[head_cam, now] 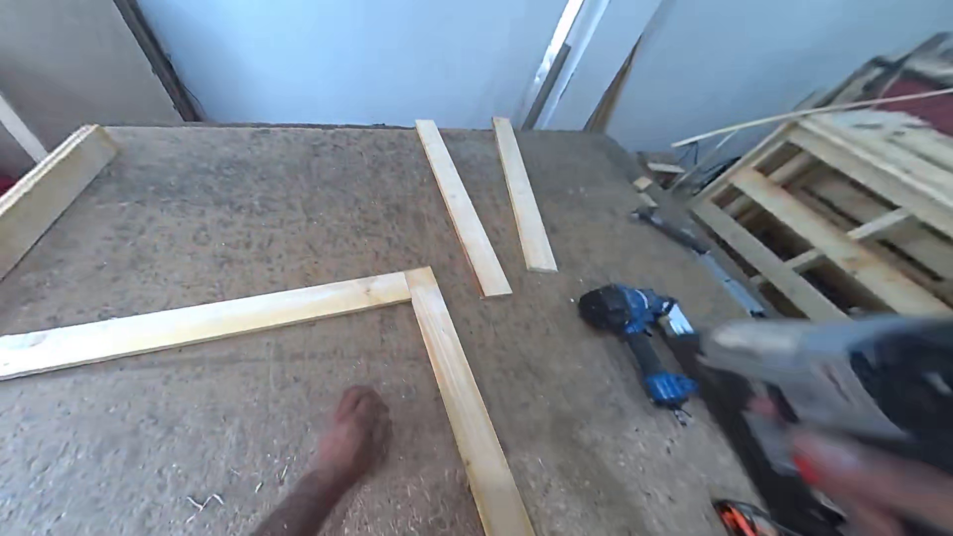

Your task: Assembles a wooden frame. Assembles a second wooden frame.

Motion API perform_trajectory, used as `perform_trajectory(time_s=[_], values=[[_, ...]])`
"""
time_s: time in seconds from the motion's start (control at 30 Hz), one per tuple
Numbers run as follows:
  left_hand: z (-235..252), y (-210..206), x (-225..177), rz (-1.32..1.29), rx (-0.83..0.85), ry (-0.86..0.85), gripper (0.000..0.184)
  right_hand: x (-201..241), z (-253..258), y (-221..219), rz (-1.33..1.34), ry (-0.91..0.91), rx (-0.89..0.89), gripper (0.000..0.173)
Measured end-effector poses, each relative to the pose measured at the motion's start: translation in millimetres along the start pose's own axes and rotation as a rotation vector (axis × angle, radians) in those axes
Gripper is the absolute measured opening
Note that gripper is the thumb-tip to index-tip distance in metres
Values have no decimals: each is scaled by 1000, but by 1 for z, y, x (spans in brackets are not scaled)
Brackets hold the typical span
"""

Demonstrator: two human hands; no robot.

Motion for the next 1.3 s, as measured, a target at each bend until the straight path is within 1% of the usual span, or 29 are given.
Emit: perform_trajectory(time_s=[0.03, 0.1, 0.17, 0.2, 0.27, 0.33, 0.37, 0.43, 0.5, 0.57, 0.67, 0.8, 1.0, 1.3], values=[[18, 15, 11, 43, 5, 32, 41, 18, 19, -17, 64, -74, 47, 15], [57, 35, 40, 131, -8, 64, 45, 27, 67, -56, 162, -171, 231, 31], [97, 49, 80, 204, -127, 54, 50, 40, 108, -108, 180, -221, 354, 44], [115, 55, 104, 236, -208, 59, 52, 46, 126, -136, 167, -254, 380, 48], [139, 66, 153, 302, -301, 154, 63, 51, 160, -191, 174, -325, 411, 53], [143, 69, 198, 378, -358, 263, 75, 48, 196, -240, 185, -365, 422, 54], [142, 67, 214, 426, -387, 270, 79, 45, 213, -262, 184, -381, 423, 54], [140, 63, 227, 471, -411, 256, 82, 33, 249, -299, 176, -424, 424, 53], [139, 61, 227, 469, -360, 268, 81, 16, 278, -330, 191, -482, 408, 55], [139, 61, 229, 470, -350, 289, 81, 13, 303, -354, 234, -510, 422, 55], [141, 62, 230, 475, -339, 304, 82, 18, 321, -376, 279, -528, 424, 55], [140, 61, 229, 472, -336, 310, 80, 27, 318, -388, 222, -526, 424, 55], [139, 60, 229, 469, -336, 311, 78, 28, 306, -391, 152, -522, 356, 53], [138, 62, 228, 426, -344, 301, 77, 22, 296, -393, 95, -454, 350, 52]])
Point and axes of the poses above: each hand's wrist, its own z-axis towards the middle knuckle, its own y-axis out of the back of the hand, x = y × z, the point moved 3 cm from there along z, towards the middle knuckle, and after that the axes turned 15 degrees about -x, right-handed, at the moved point
